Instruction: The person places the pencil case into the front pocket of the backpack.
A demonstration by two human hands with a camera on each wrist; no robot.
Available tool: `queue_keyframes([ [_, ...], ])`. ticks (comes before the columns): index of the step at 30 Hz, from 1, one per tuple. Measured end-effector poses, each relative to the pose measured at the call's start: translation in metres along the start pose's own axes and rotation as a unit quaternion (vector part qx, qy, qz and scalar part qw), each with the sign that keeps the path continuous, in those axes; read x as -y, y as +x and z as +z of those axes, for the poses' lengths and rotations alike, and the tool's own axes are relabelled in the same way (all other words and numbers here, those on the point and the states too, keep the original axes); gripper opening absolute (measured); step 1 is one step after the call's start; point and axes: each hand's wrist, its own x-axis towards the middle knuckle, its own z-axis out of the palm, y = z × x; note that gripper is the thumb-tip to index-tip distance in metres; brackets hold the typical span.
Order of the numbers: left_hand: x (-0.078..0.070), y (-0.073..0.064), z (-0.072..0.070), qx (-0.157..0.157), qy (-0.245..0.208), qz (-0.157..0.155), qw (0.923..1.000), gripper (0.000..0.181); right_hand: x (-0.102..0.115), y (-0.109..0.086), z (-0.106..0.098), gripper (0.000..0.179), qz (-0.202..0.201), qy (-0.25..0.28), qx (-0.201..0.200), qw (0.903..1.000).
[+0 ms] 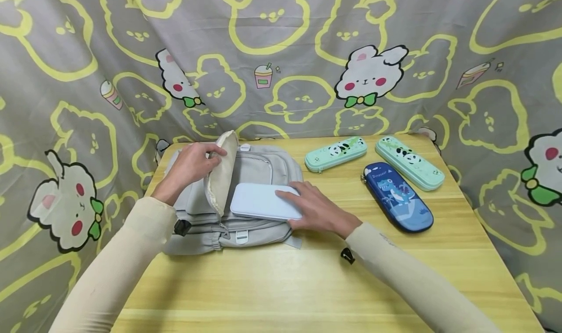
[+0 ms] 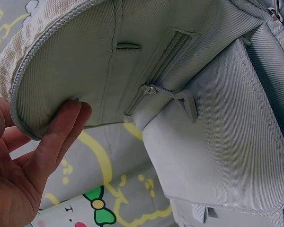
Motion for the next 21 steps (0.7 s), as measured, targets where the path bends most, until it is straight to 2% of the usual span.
queue_keyframes([
  [21,-0.002,0.002,0.001,0.006,0.0,0.001,1.0,0.033,0.002,0.027,0.007,0.08,-0.04,-0.005,0.018,0.999],
])
